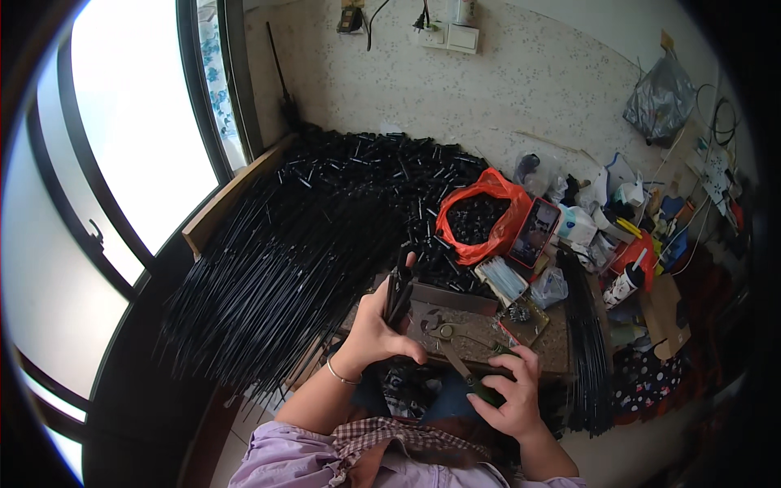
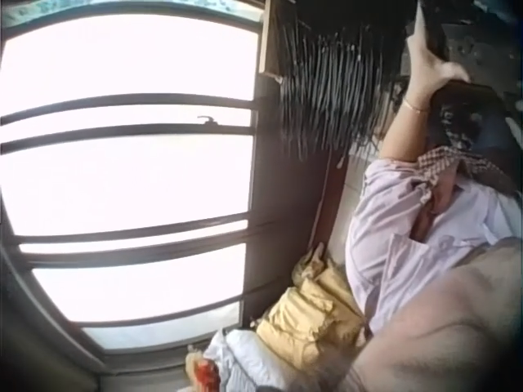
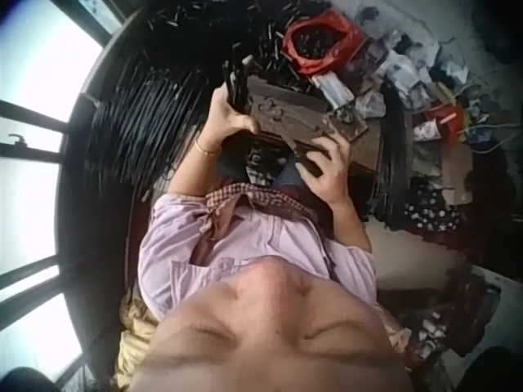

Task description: Assembling and crimping components onto wire bundles at a workbench.

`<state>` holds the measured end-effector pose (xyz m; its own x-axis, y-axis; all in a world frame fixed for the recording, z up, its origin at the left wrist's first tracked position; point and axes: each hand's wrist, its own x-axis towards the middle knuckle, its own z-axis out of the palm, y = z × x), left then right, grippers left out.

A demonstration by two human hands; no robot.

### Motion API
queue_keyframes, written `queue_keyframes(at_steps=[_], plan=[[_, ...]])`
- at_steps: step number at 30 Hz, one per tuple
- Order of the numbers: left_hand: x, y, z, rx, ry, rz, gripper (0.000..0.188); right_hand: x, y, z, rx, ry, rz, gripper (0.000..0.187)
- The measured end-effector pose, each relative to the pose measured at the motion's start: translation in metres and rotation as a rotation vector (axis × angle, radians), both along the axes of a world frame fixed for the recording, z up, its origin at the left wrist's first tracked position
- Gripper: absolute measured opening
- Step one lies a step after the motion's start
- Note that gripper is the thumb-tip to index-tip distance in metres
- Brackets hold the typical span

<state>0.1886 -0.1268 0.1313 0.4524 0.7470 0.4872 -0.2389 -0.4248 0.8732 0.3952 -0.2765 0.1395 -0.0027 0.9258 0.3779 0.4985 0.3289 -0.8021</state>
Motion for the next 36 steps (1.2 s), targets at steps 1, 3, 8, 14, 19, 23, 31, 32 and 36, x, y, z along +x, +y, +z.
queue_keyframes(at_steps=[1,3,8,14,19,23,31,32,36], plan=[[0.001,0.001,0.001,0.042,-0.056,0.006,0.114,-0.002,-0.001,0.014,0.378,-0.687,-0.126,0.018],[0.006,-0.001,0.003,0.113,-0.059,0.036,0.111,-0.003,-0.001,0.016,0.411,-0.729,-0.167,0.013],[-0.002,-0.009,0.011,0.113,-0.037,0.097,0.102,0.01,0.007,0.013,0.355,-0.436,0.039,0.018],[0.015,-0.013,0.027,0.049,-0.125,-0.031,0.102,0.003,-0.002,-0.056,-0.781,1.058,0.711,0.035],[0.007,-0.006,0.02,0.223,-0.002,0.035,0.07,-0.009,0.022,-0.021,-0.358,0.033,0.335,0.037],[0.013,-0.013,0.028,0.0,-0.193,0.2,0.078,0.0,0.025,-0.012,-0.017,-0.168,0.07,0.034],[0.009,0.003,0.02,0.049,-0.042,-0.076,0.069,-0.007,0.023,-0.045,-0.722,0.522,0.715,0.038],[0.009,0.005,0.022,0.046,-0.039,-0.064,0.069,-0.011,0.026,-0.033,-0.426,0.124,0.355,0.046],[-0.002,-0.004,0.029,0.087,-0.089,-0.038,0.067,0.001,0.033,-0.002,0.337,-0.551,-0.083,0.044]])
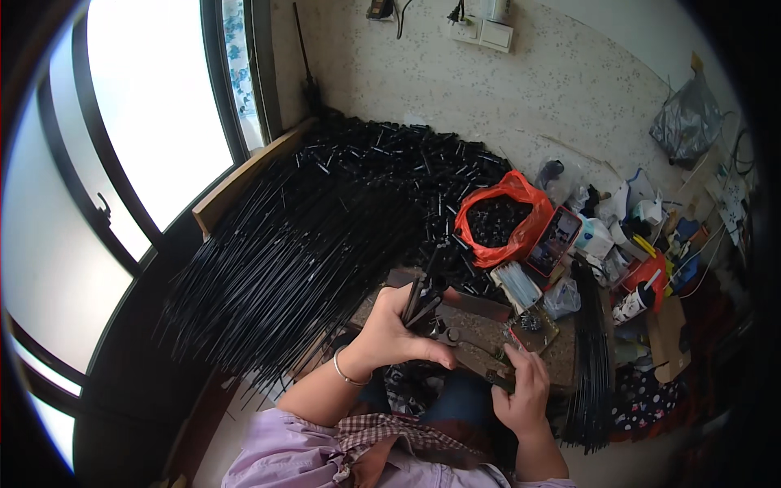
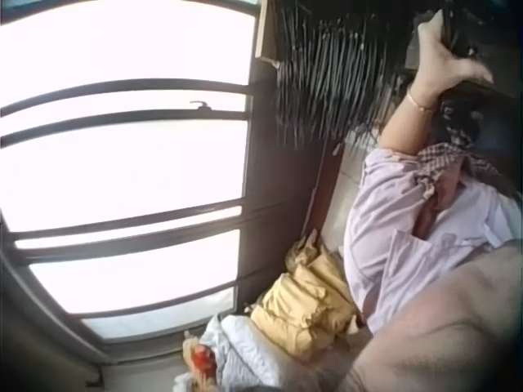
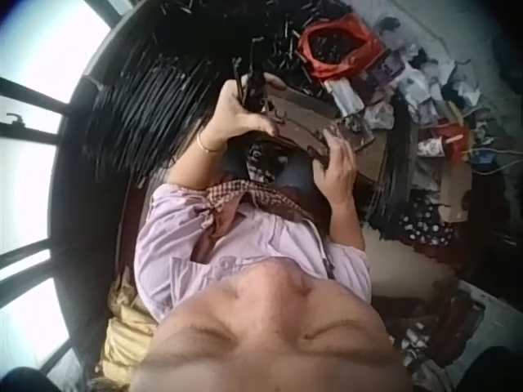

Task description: Assembling and crimping components onto wire bundles at a workbench.

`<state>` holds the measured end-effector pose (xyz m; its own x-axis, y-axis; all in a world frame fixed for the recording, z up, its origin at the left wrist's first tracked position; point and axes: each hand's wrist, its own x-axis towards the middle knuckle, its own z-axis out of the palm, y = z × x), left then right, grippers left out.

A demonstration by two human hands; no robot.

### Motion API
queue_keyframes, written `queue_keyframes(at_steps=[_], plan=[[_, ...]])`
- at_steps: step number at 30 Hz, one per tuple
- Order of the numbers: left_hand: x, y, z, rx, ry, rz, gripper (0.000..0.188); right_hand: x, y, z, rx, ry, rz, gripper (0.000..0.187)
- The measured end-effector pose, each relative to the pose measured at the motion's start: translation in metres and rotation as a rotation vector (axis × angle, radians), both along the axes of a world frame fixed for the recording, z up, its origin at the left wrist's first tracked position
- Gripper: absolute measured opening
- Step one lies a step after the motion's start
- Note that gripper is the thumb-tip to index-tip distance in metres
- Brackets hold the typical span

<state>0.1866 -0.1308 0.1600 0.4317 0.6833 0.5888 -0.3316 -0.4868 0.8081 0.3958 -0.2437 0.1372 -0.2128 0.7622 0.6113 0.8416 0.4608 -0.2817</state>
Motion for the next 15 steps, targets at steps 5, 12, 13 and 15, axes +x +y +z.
queue_keyframes(at_steps=[5,12,13,15], plan=[[0.008,0.003,-0.008,-0.074,-0.085,-0.195,0.067,-0.002,-0.024,-0.039,-1.568,1.512,0.825,0.03],[-0.002,0.007,-0.002,0.053,0.062,-0.049,0.063,-0.017,-0.011,-0.008,-0.627,0.492,0.174,0.048],[-0.004,0.007,-0.002,0.096,0.048,-0.017,0.062,-0.019,-0.015,-0.007,-0.714,0.535,0.184,0.044],[-0.004,0.007,-0.002,0.049,0.038,-0.026,0.059,-0.023,-0.02,-0.005,-0.881,0.615,0.206,0.034]])
